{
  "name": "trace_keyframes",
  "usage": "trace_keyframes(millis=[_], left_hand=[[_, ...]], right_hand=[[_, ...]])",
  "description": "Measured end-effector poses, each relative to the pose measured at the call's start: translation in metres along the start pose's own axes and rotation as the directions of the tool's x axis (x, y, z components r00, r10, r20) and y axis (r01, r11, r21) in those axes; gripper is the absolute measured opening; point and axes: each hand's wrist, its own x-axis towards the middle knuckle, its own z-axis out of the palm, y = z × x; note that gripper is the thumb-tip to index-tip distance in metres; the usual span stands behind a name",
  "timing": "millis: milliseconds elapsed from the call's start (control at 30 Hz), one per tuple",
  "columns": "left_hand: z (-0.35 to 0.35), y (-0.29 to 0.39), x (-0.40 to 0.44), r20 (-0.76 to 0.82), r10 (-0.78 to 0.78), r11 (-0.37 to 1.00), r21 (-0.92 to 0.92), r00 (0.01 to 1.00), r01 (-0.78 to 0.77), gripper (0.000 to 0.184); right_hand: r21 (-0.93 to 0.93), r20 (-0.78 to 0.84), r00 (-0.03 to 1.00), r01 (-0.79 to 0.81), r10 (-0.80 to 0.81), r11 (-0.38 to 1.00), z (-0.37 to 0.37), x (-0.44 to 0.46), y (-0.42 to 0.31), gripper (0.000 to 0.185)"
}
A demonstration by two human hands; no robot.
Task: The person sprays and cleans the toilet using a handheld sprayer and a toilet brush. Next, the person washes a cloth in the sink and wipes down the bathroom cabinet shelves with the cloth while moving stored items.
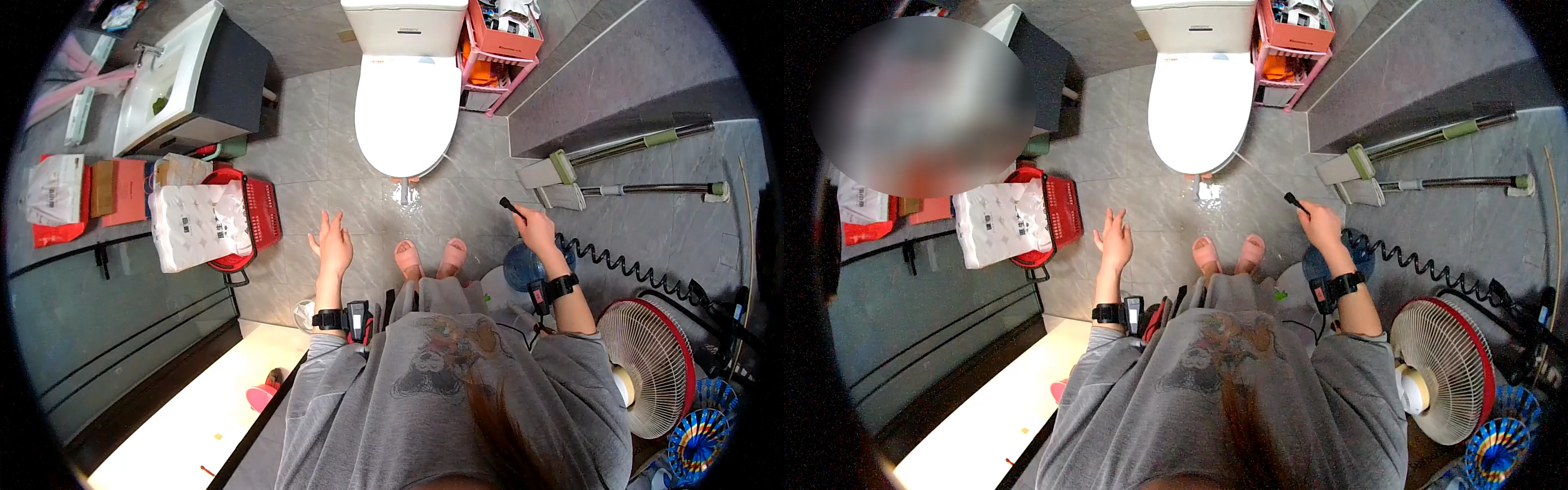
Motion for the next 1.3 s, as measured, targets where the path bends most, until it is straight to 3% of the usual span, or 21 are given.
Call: trace_keyframes(millis=[267, 567, 933, 1300], left_hand=[[0.002, -0.002, 0.000, -0.002, -0.002, 1.000, 0.004, 1.000, 0.002, 0.037], [0.001, -0.003, -0.001, 0.020, -0.022, 0.999, 0.029, 1.000, 0.022, 0.037], [-0.003, 0.002, -0.002, 0.021, 0.033, 0.999, -0.016, 0.999, -0.032, 0.037], [0.004, 0.030, 0.016, 0.105, 0.141, 0.985, 0.081, 0.984, -0.150, 0.037]], right_hand=[[-0.073, 0.065, 0.995, 0.080, -0.076, 0.994, 0.004, -0.005, -0.004, 0.023], [-0.025, 0.078, 0.988, 0.135, -0.132, 0.991, 0.013, -0.013, -0.006, 0.023], [-0.069, 0.078, 0.995, 0.068, -0.063, 0.995, 0.024, -0.012, 0.009, 0.019], [-0.034, 0.003, 0.999, -0.041, 0.041, 0.999, 0.030, -0.006, 0.019, 0.017]])
